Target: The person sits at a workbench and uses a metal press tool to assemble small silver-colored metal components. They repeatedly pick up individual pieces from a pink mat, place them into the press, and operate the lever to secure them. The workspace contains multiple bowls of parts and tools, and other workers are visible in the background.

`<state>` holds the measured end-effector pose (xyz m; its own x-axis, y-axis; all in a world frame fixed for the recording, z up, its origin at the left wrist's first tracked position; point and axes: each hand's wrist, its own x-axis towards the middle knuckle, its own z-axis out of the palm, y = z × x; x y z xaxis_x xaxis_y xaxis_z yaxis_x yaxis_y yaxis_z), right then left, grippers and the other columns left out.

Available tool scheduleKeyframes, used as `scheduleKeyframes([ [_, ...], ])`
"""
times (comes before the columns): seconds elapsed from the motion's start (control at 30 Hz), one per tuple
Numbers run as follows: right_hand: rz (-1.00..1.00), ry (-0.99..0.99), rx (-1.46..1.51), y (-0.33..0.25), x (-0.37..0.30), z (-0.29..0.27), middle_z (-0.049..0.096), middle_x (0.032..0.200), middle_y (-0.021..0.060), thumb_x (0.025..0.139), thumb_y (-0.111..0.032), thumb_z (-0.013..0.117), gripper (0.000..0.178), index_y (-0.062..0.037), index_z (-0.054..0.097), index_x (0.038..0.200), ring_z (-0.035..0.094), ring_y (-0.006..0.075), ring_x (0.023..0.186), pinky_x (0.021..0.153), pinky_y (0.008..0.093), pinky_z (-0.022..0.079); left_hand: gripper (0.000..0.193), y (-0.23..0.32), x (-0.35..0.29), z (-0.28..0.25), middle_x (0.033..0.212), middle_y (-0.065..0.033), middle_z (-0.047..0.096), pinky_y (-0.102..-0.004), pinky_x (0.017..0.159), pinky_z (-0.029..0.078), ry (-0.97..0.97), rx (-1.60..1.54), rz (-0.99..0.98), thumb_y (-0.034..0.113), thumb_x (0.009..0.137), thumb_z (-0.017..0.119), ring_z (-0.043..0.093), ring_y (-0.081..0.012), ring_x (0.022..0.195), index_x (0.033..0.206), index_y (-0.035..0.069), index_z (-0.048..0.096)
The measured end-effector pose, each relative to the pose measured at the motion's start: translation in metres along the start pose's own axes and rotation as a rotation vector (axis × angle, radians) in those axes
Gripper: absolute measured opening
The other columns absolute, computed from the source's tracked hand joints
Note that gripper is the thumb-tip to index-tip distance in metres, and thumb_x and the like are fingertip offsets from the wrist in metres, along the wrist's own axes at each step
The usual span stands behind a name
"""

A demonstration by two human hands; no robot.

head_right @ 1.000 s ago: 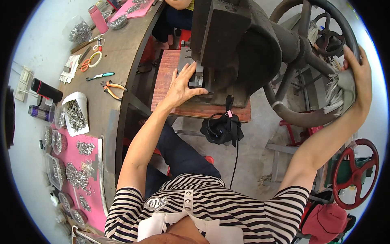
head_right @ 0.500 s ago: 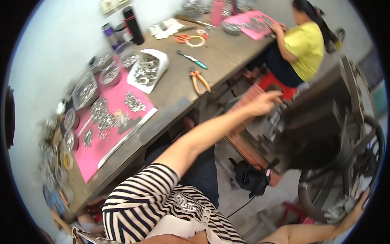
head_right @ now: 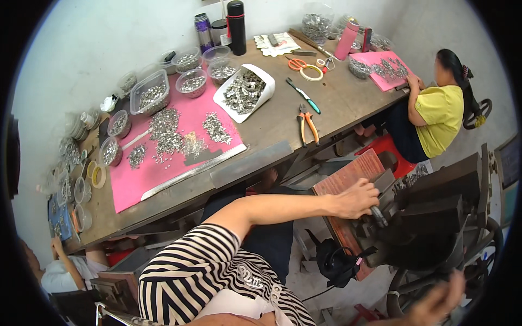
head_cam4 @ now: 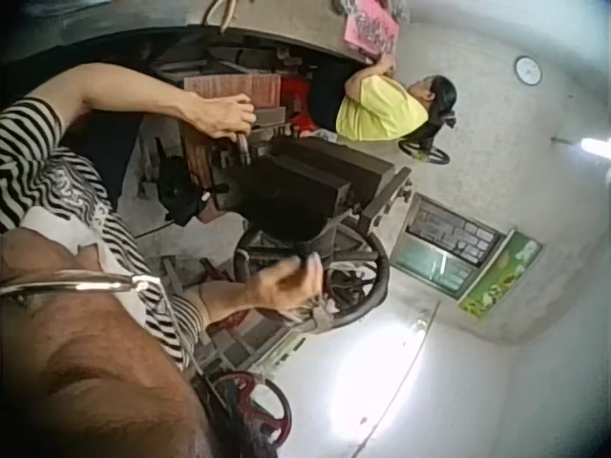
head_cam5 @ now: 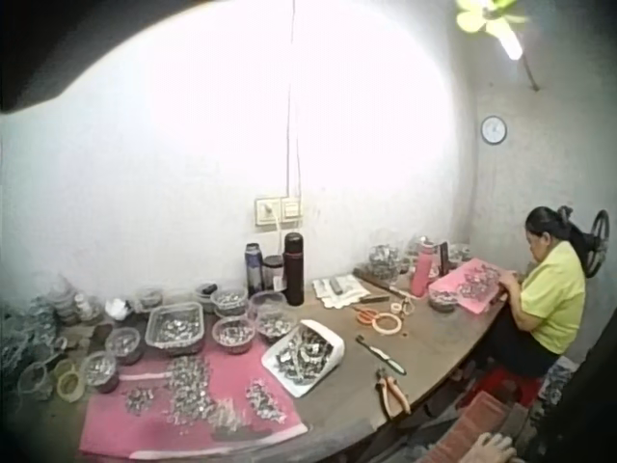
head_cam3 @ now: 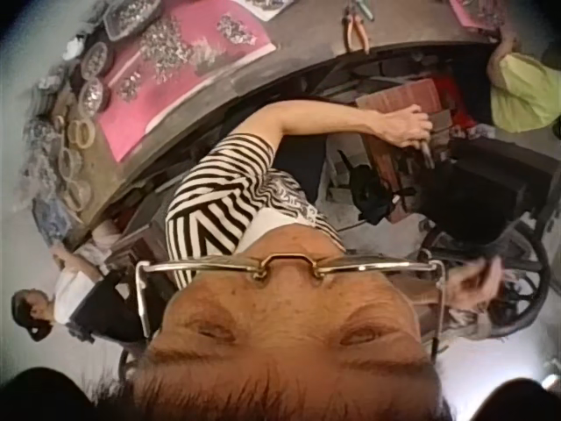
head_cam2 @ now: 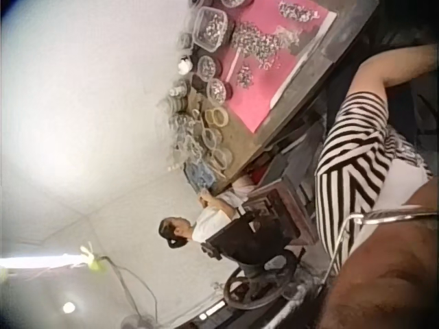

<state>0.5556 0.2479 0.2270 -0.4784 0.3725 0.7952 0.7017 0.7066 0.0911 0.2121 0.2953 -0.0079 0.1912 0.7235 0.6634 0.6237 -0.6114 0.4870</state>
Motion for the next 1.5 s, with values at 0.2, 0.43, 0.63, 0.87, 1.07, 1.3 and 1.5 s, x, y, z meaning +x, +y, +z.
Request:
scheduleKeyframes([
  [0.2,0.197,-0.519,0.715,-0.187,-0.012,0.187,0.061,0.124,0.0197,0.081,-0.003,0.078,0.061,0.0026,0.055,0.137,0.062,0.0339,0.114,0.101,0.0415,0.048,0.032,0.047,-0.112,-0.130,0.106,-0.0096,0.066,-0.0452,0.094,0.043,0.284,0.205,-0.206,0.024,0.084,0.076,0.061,-0.0303,0.105,0.111,0.008,0.070],
  [0.43,-0.260,-0.679,1.304,-0.338,-0.002,0.256,0.066,0.121,0.0237,0.089,0.005,0.068,0.050,0.0018,0.056,0.138,0.067,0.0419,0.106,0.092,0.0452,0.053,0.030,0.125,-0.261,-0.249,0.106,-0.0094,0.065,-0.0431,0.089,0.043,0.354,0.584,-0.659,0.016,0.085,0.077,0.060,-0.0302,0.101,0.112,0.007,0.070],
  [0.63,-0.406,-0.698,1.322,-0.437,-0.026,0.291,0.067,0.119,0.0200,0.090,0.002,0.068,0.046,-0.0001,0.059,0.136,0.065,0.0380,0.109,0.096,0.0442,0.051,0.031,0.142,-0.344,-0.283,0.102,-0.0081,0.064,-0.0420,0.085,0.042,0.398,0.685,-0.863,0.014,0.083,0.078,0.058,-0.0290,0.096,0.112,0.006,0.070],
  [0.87,-0.456,-0.503,1.190,-0.483,-0.030,0.306,0.062,0.129,0.0154,0.083,-0.013,0.080,0.050,-0.0005,0.063,0.128,0.058,0.0359,0.119,0.103,0.0456,0.047,0.028,0.122,-0.368,-0.299,0.103,-0.0093,0.063,-0.0427,0.088,0.043,0.467,0.752,-0.921,0.013,0.088,0.075,0.057,-0.0301,0.097,0.116,0.005,0.075],
  [1.07,-0.352,-0.435,1.170,-0.494,-0.042,0.320,0.061,0.128,0.0169,0.078,-0.018,0.087,0.061,-0.0019,0.063,0.131,0.058,0.0371,0.119,0.103,0.0465,0.046,0.031,0.123,-0.367,-0.299,0.102,-0.0081,0.063,-0.0441,0.092,0.042,0.486,0.797,-0.840,0.012,0.086,0.077,0.058,-0.0282,0.099,0.117,0.009,0.075],
  [1.3,-0.364,-0.428,1.161,-0.497,-0.049,0.323,0.062,0.123,0.0172,0.076,-0.016,0.088,0.066,-0.0021,0.060,0.135,0.058,0.0382,0.117,0.101,0.0471,0.046,0.029,0.126,-0.380,-0.283,0.135,-0.0149,0.065,-0.0567,0.119,0.029,0.552,0.833,-0.745,0.010,0.090,0.074,0.057,-0.0369,0.132,0.118,0.007,0.069],
  [1.5,-0.384,-0.355,1.149,-0.500,-0.050,0.327,0.061,0.120,0.0147,0.078,-0.017,0.087,0.055,-0.0028,0.065,0.126,0.058,0.0354,0.115,0.097,0.0460,0.046,0.030,0.178,-0.421,-0.262,0.136,-0.0247,0.062,-0.0497,0.108,0.050,1.120,0.508,-0.825,0.016,0.111,0.047,0.065,-0.0348,0.125,0.132,-0.004,0.053],
])
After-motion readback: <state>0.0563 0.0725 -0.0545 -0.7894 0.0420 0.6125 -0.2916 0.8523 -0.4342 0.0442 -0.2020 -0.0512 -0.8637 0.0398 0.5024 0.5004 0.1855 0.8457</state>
